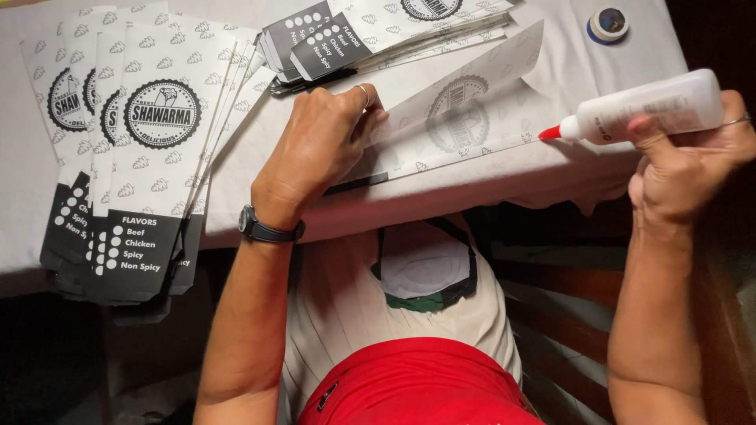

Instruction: Assembling paper shawarma packaging by applying glue to tabs and folding them into shape.

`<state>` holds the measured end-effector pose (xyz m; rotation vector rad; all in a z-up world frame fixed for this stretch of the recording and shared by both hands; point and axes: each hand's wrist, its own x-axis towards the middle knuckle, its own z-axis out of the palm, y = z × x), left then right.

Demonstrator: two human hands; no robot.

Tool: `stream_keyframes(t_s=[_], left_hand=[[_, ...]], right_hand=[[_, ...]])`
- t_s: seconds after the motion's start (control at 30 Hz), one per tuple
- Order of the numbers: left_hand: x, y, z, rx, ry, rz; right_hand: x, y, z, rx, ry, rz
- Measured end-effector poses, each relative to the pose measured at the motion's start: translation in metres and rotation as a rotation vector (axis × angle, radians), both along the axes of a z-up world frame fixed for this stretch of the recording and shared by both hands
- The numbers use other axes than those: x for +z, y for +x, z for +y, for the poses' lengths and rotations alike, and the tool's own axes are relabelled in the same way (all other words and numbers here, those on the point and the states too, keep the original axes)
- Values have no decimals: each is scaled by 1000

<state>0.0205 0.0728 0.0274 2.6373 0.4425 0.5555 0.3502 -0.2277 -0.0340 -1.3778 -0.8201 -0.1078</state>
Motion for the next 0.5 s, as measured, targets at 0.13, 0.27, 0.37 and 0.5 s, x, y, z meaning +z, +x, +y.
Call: stream_keyframes(t_s=[0.13, 0.27, 0.37, 0.5], left_hand=[[6, 3, 3, -2, -30, 32], [11, 7, 11, 16, -105, 105], [10, 11, 20, 16, -160, 167], [9, 18, 34, 25, -248, 235]], right_hand=[[13, -39, 27, 47, 29, 67], [14, -82, 54, 163, -64, 81], [10, -114, 79, 270, -46, 63], [14, -157, 111, 429, 36, 232]])
